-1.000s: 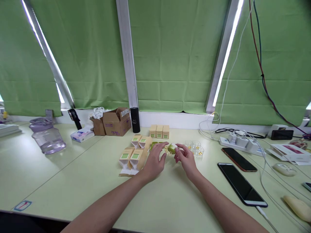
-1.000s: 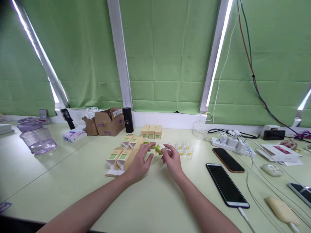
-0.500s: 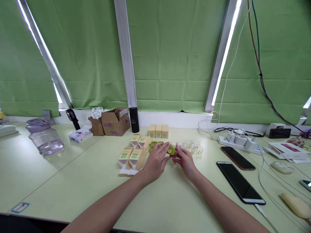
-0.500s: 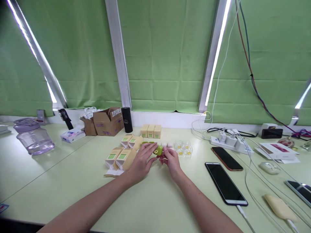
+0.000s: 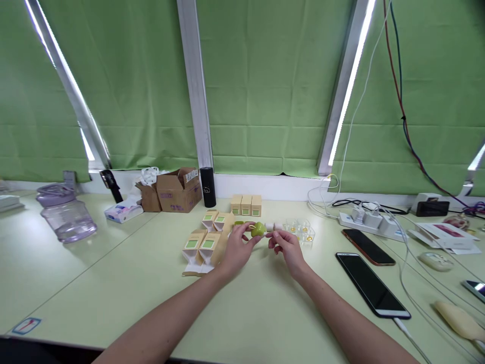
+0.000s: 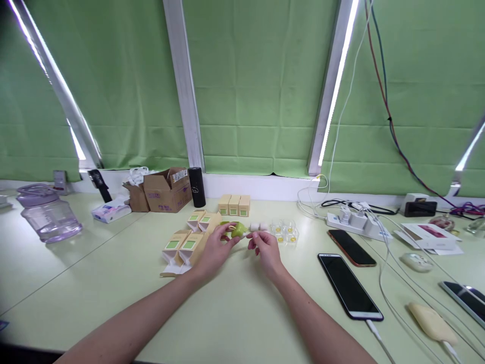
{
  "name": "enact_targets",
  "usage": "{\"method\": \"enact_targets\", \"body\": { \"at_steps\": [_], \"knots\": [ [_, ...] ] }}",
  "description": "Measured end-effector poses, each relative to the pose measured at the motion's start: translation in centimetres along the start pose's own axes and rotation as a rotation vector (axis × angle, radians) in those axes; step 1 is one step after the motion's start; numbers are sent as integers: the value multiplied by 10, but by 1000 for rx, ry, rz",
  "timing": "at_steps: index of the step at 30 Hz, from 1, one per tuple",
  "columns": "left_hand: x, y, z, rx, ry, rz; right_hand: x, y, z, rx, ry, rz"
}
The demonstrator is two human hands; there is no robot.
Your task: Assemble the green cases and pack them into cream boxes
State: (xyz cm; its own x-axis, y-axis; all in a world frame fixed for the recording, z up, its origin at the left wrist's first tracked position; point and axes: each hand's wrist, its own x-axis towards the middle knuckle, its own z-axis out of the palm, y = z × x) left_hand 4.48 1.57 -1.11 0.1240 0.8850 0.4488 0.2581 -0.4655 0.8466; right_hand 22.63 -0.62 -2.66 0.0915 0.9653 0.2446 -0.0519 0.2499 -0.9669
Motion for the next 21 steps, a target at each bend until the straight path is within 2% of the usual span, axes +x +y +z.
{"method": "enact_targets", "body": {
  "at_steps": [2,4,7,9,15,18,21],
  "knots": [
    [4,-1,1,-113,-28,-70,1,-1,-5,-264,97,-105],
    [9,-3,1,-209,-51,-112,1,-5,-12,-618,212,-234],
    [13,-8,1,-290,-25,-180,1,-13,-25,-1113,263,-376],
    [15,-11,0,-325,-22,-220,3,-18,-34,-1323,288,-382],
    [15,-13,-2,-371,-24,-242,9,-17,-52,-1633,271,-244],
    [14,-10,-2,-390,-14,-250,9,-17,-56,-1668,252,-225],
    [13,-7,-3,-386,0,-263,7,-21,-53,-1646,257,-265]
  ]
}}
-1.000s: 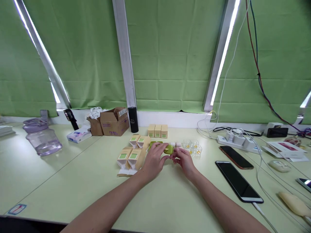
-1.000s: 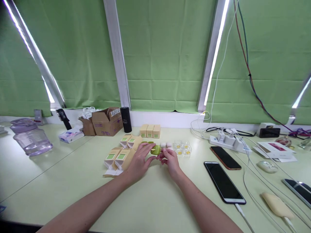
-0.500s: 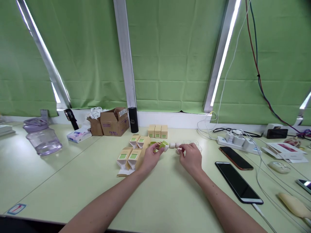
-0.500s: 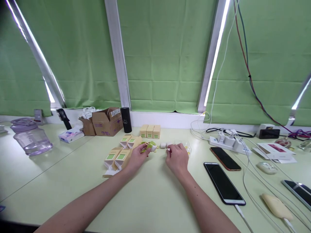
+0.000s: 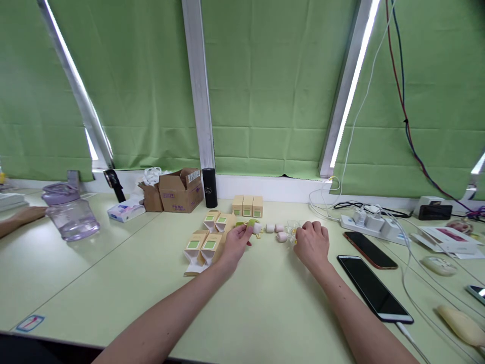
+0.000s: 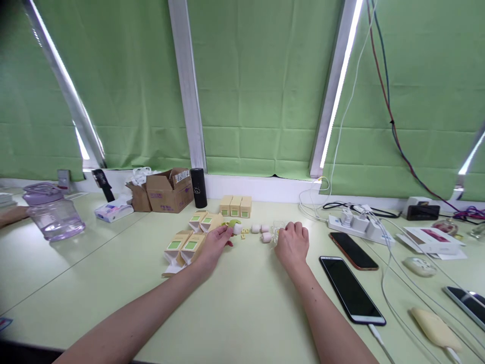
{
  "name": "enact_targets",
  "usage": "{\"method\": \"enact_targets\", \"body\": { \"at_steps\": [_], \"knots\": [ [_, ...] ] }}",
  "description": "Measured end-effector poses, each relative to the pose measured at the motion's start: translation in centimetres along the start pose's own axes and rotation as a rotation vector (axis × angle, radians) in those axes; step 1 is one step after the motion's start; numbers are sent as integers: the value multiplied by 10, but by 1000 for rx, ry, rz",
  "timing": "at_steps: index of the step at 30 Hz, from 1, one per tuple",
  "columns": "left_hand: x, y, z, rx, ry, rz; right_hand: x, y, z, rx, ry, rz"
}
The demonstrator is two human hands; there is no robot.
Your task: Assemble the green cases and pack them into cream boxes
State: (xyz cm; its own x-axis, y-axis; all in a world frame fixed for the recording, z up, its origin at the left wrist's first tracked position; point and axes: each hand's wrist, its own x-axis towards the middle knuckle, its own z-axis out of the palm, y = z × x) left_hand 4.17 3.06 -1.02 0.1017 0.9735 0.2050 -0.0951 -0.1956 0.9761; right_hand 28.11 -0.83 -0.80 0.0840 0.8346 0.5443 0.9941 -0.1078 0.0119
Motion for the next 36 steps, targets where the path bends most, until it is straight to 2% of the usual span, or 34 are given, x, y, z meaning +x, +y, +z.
{"method": "enact_targets", "body": {
  "at_steps": [4,6,12,15,19,22,24,28,31,36],
  "knots": [
    [-1,1,-1,2,26,13,-2,-14,-10,110,105,-40],
    [0,0,-1,5,46,30,-7,-25,-13,206,130,-122],
    [3,-4,-1,-21,75,58,-27,-58,-10,415,26,-402],
    [3,-5,-1,-25,74,57,-32,-64,-9,464,-51,-441],
    [4,-6,-2,-13,83,56,-32,-62,-3,638,-171,-301],
    [4,-7,-2,-13,83,70,-30,-59,7,827,-262,-143],
    [4,-7,-2,-18,85,70,-28,-59,16,931,-328,-91],
    [3,-7,-2,-12,88,69,-23,-58,29,1169,-361,-3],
    [4,-7,-3,-2,92,81,-17,-56,30,1437,-360,105],
    [5,-9,-3,-4,87,93,-13,-54,20,1872,-436,269]
  ]
}}
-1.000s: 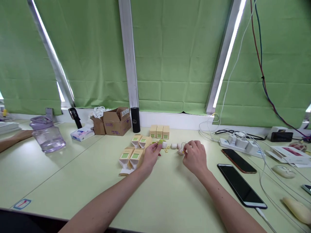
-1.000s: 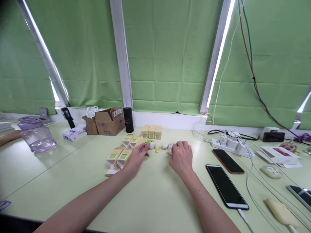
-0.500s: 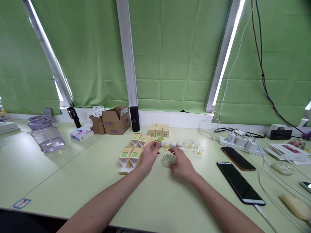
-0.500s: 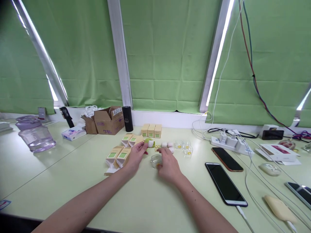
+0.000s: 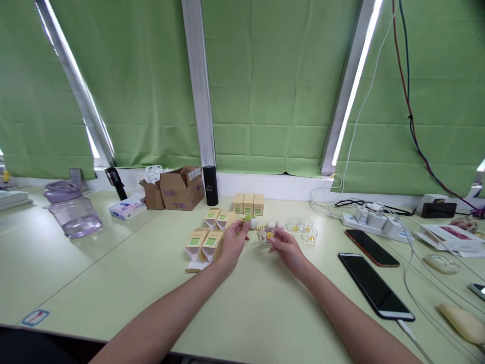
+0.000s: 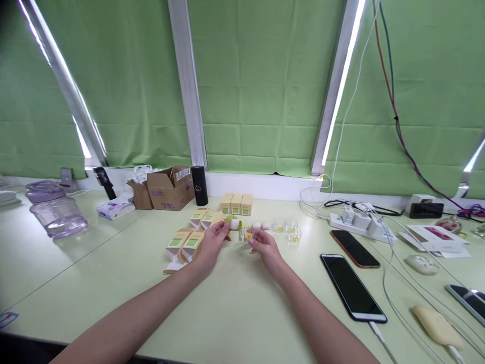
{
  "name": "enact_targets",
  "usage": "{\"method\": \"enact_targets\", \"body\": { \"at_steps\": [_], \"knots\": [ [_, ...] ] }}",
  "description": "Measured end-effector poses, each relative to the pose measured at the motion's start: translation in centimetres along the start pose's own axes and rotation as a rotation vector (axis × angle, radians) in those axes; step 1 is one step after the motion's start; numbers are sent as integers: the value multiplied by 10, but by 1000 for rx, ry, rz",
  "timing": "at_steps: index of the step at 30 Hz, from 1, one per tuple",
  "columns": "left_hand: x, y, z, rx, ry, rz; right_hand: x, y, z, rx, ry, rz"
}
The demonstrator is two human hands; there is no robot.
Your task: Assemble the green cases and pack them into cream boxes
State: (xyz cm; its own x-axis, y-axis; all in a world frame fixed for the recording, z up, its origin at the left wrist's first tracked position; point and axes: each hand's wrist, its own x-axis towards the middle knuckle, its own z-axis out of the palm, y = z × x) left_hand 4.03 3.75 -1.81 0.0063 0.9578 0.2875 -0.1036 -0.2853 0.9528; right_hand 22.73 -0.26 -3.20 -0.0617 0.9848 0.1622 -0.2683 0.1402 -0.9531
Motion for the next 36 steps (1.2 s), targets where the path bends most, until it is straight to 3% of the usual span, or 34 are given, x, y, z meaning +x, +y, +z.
{"method": "enact_targets", "body": {
  "at_steps": [4,9,36],
  "knots": [
    [-1,0,1,-3,2,-8,-5,-6,2,178,-22,76],
    [-3,3,2,-17,-18,-25,-9,-8,5,238,-39,62],
    [-14,8,8,44,-139,42,-9,-5,10,141,1,-35]
  ]
}}
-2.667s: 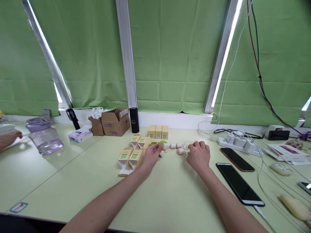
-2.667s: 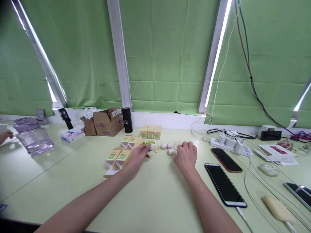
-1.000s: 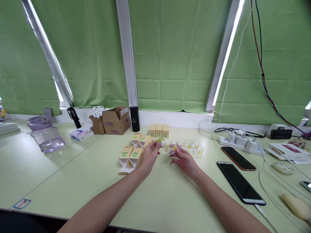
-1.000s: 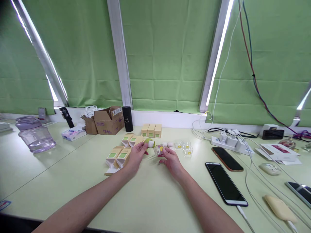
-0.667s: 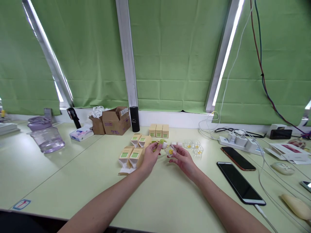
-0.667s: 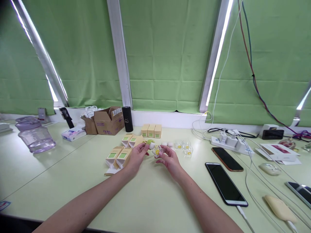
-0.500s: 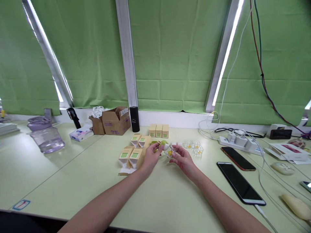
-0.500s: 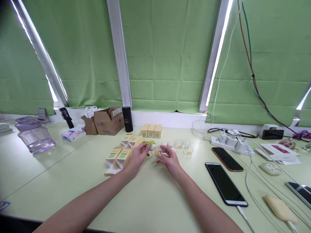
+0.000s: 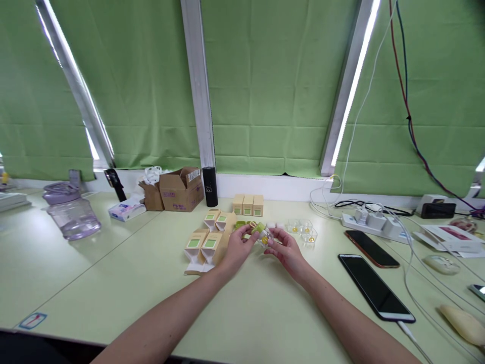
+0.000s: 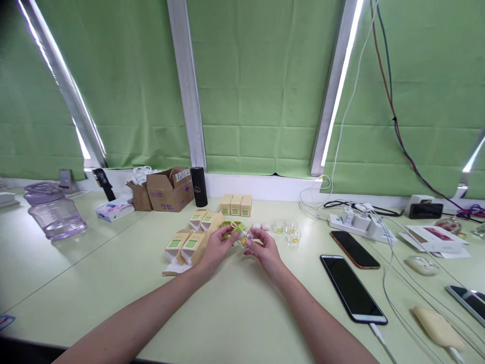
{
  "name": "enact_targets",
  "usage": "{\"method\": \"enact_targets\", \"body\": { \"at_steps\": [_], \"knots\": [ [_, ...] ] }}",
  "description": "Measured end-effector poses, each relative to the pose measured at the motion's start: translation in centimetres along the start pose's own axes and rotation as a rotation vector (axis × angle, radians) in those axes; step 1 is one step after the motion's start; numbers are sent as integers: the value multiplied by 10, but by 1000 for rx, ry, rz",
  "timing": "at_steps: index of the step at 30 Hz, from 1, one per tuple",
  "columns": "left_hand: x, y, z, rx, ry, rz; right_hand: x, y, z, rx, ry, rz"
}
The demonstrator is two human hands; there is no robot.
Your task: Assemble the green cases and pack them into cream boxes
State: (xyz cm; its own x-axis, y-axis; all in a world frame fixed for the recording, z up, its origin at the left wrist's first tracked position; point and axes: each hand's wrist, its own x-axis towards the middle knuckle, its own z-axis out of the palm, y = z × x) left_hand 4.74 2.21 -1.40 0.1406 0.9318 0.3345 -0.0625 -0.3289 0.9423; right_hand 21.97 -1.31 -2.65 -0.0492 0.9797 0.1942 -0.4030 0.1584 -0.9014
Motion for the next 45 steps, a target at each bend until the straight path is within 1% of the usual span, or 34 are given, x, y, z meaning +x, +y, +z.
{"method": "enact_targets", "body": {
  "at_steps": [7,15,21,26,31,37,41,45],
  "knots": [
    [-2,0,-1,-9,-29,15,-1,-2,2,-17,-8,4],
    [-2,-4,-2,-23,-87,19,2,7,-5,-22,-26,-3],
    [-3,-3,-4,-27,-113,-12,2,7,-4,-85,-40,-29],
    [-3,-2,-7,-39,-134,-2,2,6,-5,-141,-69,-46],
    [-1,-3,-7,-10,-137,4,6,11,-8,-230,-57,-103],
    [0,-8,-7,42,-136,13,8,15,-10,-254,-27,-112],
    [0,-8,-6,100,-130,20,7,12,-10,-244,-37,-108],
    [-1,-6,-5,125,-123,16,6,9,-9,-169,-49,-110]
  ]
}}
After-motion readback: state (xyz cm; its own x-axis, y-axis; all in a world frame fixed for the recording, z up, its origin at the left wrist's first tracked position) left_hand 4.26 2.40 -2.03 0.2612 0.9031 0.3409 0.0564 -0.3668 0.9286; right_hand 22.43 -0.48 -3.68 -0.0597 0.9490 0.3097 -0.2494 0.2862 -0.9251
